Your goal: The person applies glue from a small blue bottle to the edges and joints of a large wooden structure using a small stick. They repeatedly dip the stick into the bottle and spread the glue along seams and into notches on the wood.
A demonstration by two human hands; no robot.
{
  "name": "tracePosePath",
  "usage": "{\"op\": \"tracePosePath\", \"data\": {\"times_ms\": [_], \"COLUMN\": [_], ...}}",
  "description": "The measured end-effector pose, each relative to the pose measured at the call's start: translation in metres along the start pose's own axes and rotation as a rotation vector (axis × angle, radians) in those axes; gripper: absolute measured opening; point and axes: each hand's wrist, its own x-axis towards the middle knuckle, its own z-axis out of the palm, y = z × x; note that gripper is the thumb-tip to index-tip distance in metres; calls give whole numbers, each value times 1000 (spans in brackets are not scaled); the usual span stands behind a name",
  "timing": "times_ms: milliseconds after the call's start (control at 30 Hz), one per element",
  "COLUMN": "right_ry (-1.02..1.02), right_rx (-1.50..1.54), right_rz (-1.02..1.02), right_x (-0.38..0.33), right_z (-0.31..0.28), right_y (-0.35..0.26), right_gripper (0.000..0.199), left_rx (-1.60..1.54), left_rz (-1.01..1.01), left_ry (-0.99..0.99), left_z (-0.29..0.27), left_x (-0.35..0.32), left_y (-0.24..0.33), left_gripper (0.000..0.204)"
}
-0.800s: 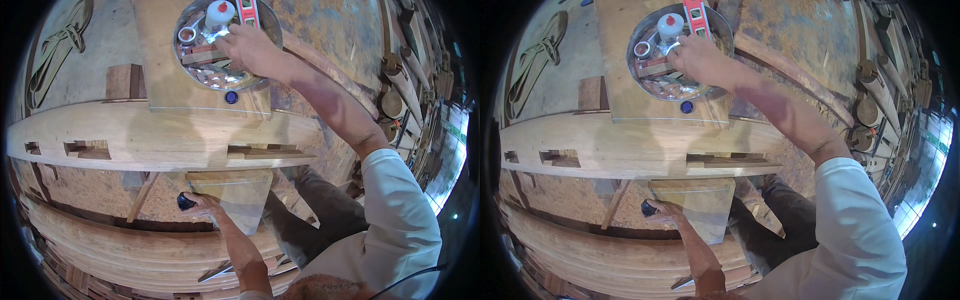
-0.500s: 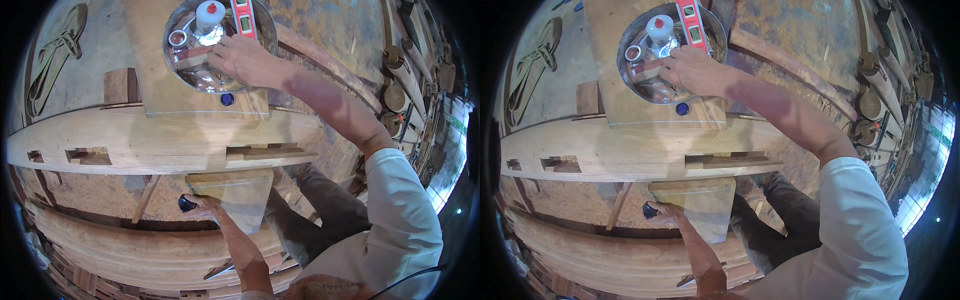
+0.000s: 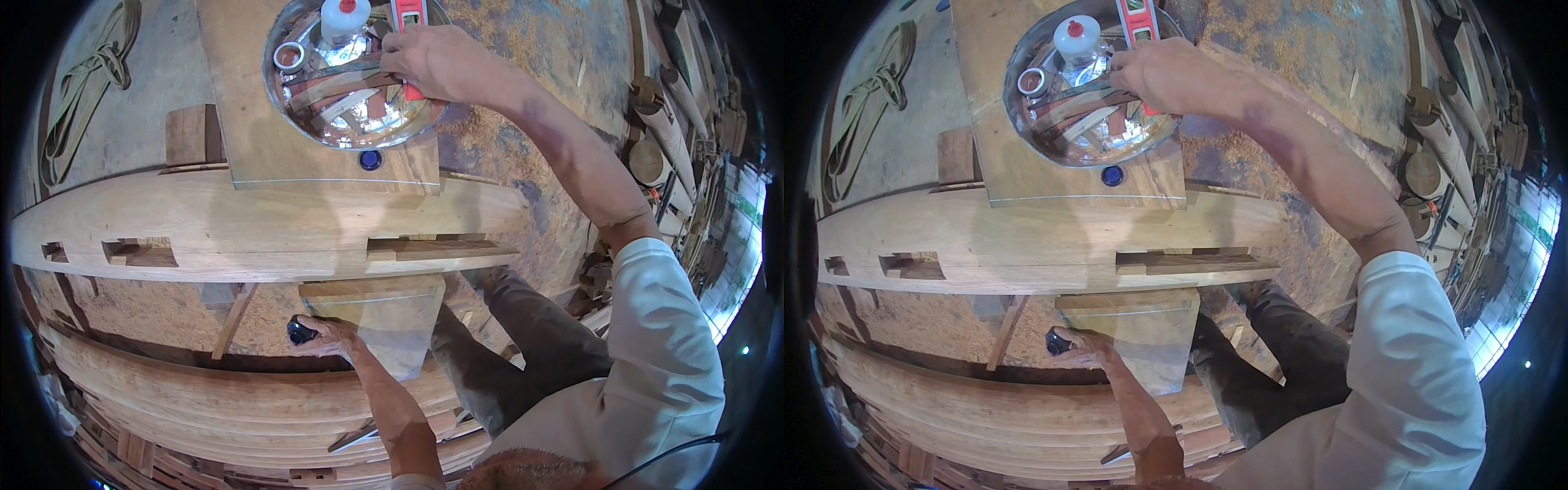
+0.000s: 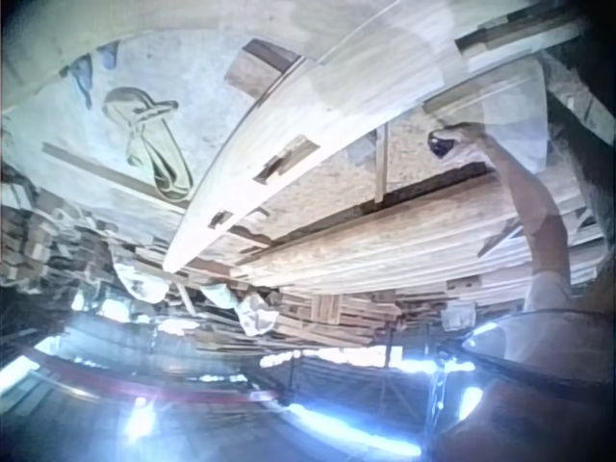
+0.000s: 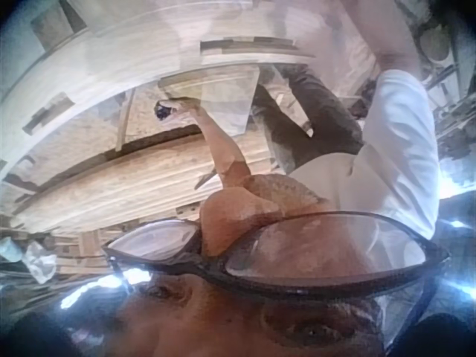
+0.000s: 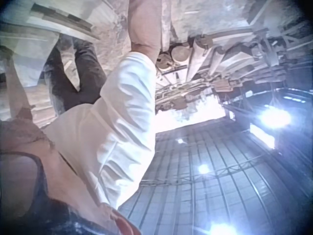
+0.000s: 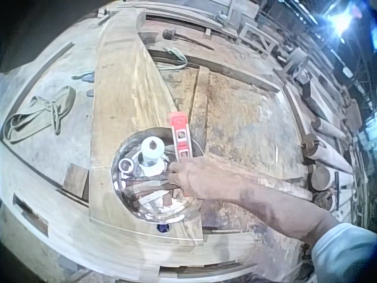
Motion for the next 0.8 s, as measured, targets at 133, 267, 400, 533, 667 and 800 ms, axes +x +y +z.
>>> {"op": "tracePosePath", "data": {"times_ms": [133,267,400,533,667,800], "right_ry": [-97,-111,-31,-114,-102,34], "right_rx": [-143,-137,-65,15,-45,-48], "right_rz": [-212,-399,-494,-465,-461,-217], "right_x": [5,7,18,12,-2,5], "right_z": [2,11,19,6,3,10], "right_y": [-7,-16,-8,-2,10,-8], "right_gripper": [23,25,26,28,29,37], "left_rx": [16,-53,24,-45,-54,-95], "left_rz": [29,-78,2,-24,-41,-193], "left_ry": [-10,-84,-5,10,-25,-91], "left_z": [-7,-24,-8,-6,-17,-38], "left_x": [4,7,2,0,4,14], "left_y": [6,37,10,7,21,57], "left_gripper": [63,63,62,62,63,66]}}
